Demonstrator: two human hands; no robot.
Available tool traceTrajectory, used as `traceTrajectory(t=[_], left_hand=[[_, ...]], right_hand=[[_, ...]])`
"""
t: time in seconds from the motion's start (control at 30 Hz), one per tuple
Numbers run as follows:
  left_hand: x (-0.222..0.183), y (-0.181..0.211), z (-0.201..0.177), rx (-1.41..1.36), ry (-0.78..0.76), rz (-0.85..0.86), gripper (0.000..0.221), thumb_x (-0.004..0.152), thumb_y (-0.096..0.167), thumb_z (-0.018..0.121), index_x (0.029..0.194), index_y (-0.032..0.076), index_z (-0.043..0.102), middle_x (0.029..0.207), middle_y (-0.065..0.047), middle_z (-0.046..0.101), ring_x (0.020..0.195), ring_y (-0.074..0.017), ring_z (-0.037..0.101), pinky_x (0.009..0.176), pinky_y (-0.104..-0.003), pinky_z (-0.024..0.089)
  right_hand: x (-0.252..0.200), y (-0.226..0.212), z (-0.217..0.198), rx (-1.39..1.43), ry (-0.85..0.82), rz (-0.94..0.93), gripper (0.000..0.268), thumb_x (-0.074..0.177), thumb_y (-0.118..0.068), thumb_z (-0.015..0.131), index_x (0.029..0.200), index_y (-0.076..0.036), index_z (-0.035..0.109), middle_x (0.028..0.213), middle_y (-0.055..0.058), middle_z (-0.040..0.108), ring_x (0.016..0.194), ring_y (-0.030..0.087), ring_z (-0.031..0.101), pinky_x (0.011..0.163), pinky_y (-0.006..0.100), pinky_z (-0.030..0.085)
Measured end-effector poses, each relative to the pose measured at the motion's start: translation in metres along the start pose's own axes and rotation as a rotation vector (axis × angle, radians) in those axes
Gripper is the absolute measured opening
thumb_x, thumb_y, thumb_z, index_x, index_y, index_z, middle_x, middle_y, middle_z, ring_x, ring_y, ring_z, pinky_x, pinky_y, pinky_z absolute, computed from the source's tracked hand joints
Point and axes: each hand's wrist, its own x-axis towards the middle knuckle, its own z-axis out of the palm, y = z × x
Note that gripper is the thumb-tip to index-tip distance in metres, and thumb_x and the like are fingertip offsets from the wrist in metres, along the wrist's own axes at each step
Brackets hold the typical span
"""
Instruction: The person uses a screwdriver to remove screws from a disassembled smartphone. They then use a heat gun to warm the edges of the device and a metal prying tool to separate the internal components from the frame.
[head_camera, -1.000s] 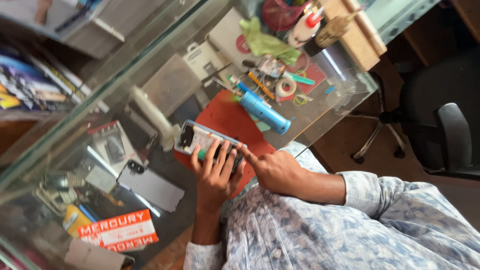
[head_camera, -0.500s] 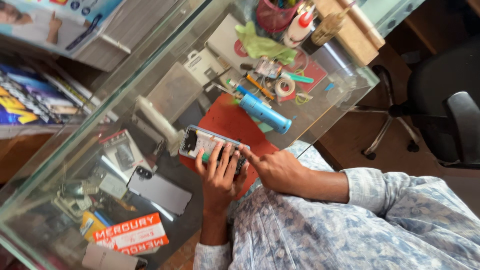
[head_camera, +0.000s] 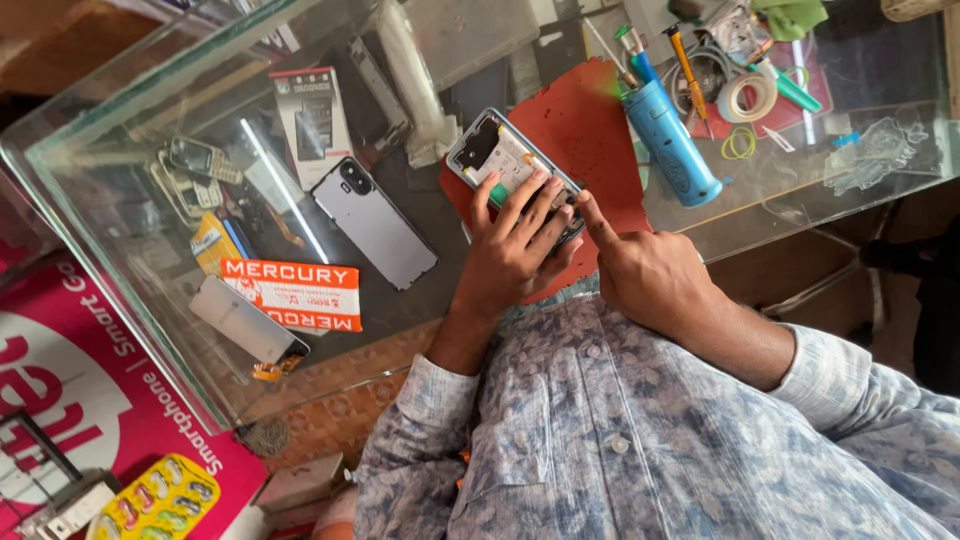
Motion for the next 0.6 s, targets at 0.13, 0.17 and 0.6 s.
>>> traceTrajectory(t=[0.13,0.17,0.6], left_hand=[[-0.002,-0.001,0.003,0.004,0.018,0.005,0.034,0.104,0.036,0.069,0.117,0.005,0.076,0.138,-0.011,0.067,0.139,-0.0283,0.053,0.120,-0.066,0.028],[-0.002,-0.001,0.003,0.007,0.022,0.008,0.034,0.104,0.036,0.069,0.116,0.005,0.076,0.138,-0.010,0.067,0.139,-0.0282,0.053,0.119,-0.067,0.028],[-0.004,-0.001,0.005,-0.004,0.012,-0.004,0.036,0.106,0.038,0.067,0.118,0.004,0.076,0.141,-0.012,0.065,0.140,-0.0282,0.052,0.120,-0.067,0.028]], right_hand=[[-0.002,-0.003,-0.006,-0.046,-0.032,0.012,0.080,0.081,-0.013,0.065,0.156,-0.001,0.041,0.059,0.014,0.064,0.047,0.034,0.064,0.045,0.048,0.051],[-0.002,-0.003,-0.006,-0.048,-0.024,0.000,0.079,0.081,-0.013,0.065,0.156,-0.001,0.041,0.059,0.014,0.064,0.047,0.034,0.064,0.045,0.048,0.051],[-0.002,0.004,0.005,0.013,0.057,-0.055,0.079,0.082,-0.009,0.064,0.157,0.000,0.041,0.063,0.012,0.065,0.049,0.032,0.063,0.047,0.045,0.051]])
